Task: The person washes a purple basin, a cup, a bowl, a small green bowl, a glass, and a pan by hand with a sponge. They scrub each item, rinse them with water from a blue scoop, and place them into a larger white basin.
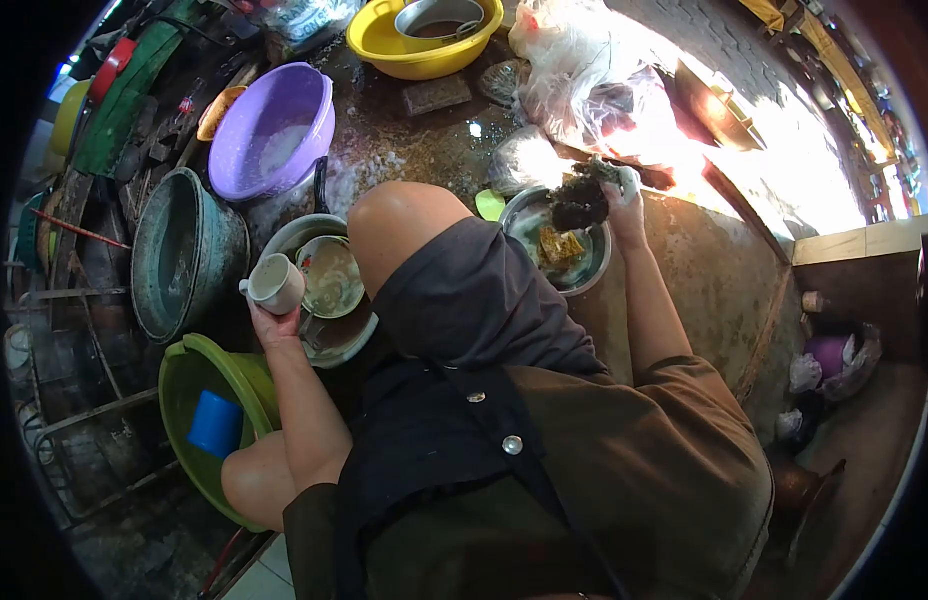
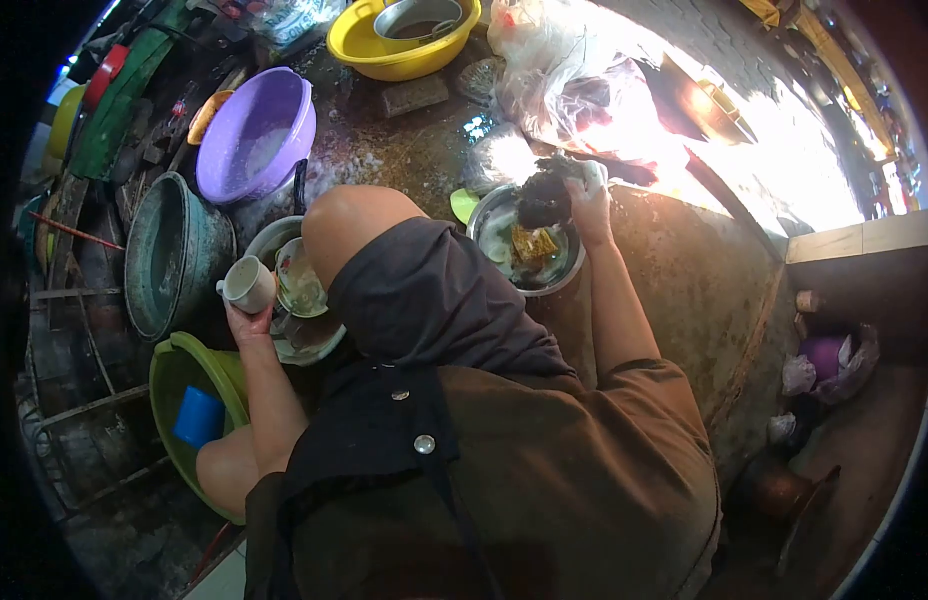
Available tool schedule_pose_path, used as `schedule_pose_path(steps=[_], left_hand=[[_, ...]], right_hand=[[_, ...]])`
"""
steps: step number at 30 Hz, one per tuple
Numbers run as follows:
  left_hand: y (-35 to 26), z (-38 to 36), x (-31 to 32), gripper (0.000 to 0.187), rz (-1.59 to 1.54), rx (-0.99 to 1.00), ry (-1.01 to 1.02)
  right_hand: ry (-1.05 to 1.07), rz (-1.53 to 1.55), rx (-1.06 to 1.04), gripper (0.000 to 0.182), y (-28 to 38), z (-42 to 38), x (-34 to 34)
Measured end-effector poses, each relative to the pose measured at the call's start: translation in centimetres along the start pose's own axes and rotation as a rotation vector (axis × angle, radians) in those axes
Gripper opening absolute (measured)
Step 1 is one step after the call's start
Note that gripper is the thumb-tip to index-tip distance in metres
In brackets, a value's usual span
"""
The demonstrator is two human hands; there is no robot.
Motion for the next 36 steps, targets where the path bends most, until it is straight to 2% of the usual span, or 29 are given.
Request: schedule_pose_path(steps=[2, 4, 8, 11, 12, 14, 15, 16, 18, 19, 20, 22, 23, 24, 26, 30, 31, 32, 34, 36], left_hand=[[-0.2, 0.6, -1.0, 0.042, -0.002, 0.0, 0.018], [-0.4, 0.6, -1.4, 0.042, -0.005, 0.003, 0.033], [0.0, -0.2, -1.2, 0.045, -0.009, 0.004, 0.01], [0.4, -1.0, -1.0, 0.048, 0.018, 0.01, -0.041], [0.2, -1.1, -1.0, 0.048, 0.031, 0.014, -0.059], [0.0, -0.8, -1.5, 0.048, 0.028, 0.015, -0.062], [0.0, -0.7, -1.7, 0.047, 0.023, 0.011, -0.063], [0.0, -0.6, -1.9, 0.047, 0.019, 0.015, -0.065], [0.1, -0.5, -2.1, 0.049, 0.029, 0.014, -0.06], [0.2, -0.6, -1.8, 0.049, 0.022, 0.015, -0.059], [0.4, -0.7, -1.5, 0.05, 0.036, 0.013, -0.058], [0.5, -0.5, -2.0, 0.051, 0.041, 0.016, -0.065], [0.4, 0.3, -2.4, 0.048, 0.02, 0.01, -0.04], [0.4, 0.4, -2.4, 0.045, 0.001, 0.005, -0.015], [0.5, 0.3, -2.8, 0.045, -0.017, -0.011, -0.02], [0.6, 0.2, -1.9, 0.045, 0.0, 0.002, -0.029], [0.6, -0.1, -1.7, 0.045, 0.012, -0.002, -0.059], [0.8, -0.1, -1.8, 0.045, 0.016, -0.01, -0.057], [0.8, 0.2, -1.9, 0.045, -0.026, -0.047, -0.012], [0.5, 0.4, -2.5, 0.045, -0.012, -0.034, -0.032]], right_hand=[[-0.044, 0.35, 0.198, 0.024, -2.2, -0.6, 1.3], [-0.035, 0.418, 0.209, 0.028, -4.1, -1.3, 2.8], [-0.136, 0.179, 0.317, 0.036, -7.3, -3.5, 4.6], [-0.084, -0.189, 0.412, 0.019, -9.6, -5.0, 5.6], [-0.082, -0.186, 0.411, 0.019, -11.3, -5.2, 6.1], [-0.127, 0.368, 0.66, 0.018, -16.3, -6.5, 8.1], [-0.139, 0.75, 0.932, 0.017, -13.6, -7.0, 8.3], [-0.134, 0.749, 0.93, 0.017, -11.6, -6.2, 7.3], [0.161, 1.163, 1.018, 0.015, -8.0, -5.8, 8.8], [0.213, 1.221, 0.971, 0.014, -8.7, -6.0, 9.2], [0.218, 1.215, 0.967, 0.014, -10.3, -6.2, 9.3], [0.258, 0.978, 1.016, 0.015, -11.2, -6.5, 9.2], [0.108, 1.06, 0.997, 0.018, -11.4, -6.5, 9.1], [0.117, 1.058, 0.995, 0.018, -11.3, -6.6, 9.4], [0.17, 0.768, 0.891, 0.021, -11.5, -7.0, 8.8], [0.083, 0.648, 0.882, 0.025, -9.7, -6.6, 8.0], [0.101, 0.526, 0.884, 0.028, -11.2, -6.7, 7.9], [0.094, 0.523, 0.889, 0.028, -11.7, -7.0, 7.6], [0.004, 0.762, 1.062, 0.031, -9.2, -6.7, 6.9], [0.073, 0.863, 1.082, 0.033, -7.1, -6.0, 6.3]])
Point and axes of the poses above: each hand's wrist, its own z-axis towards the middle knuckle, its own x-axis out of the palm, y = z × x, the point moved 7 cm from there along z, towards the middle knuckle, and after that the axes turned 6 degrees about -x, right-handed, at the moved point
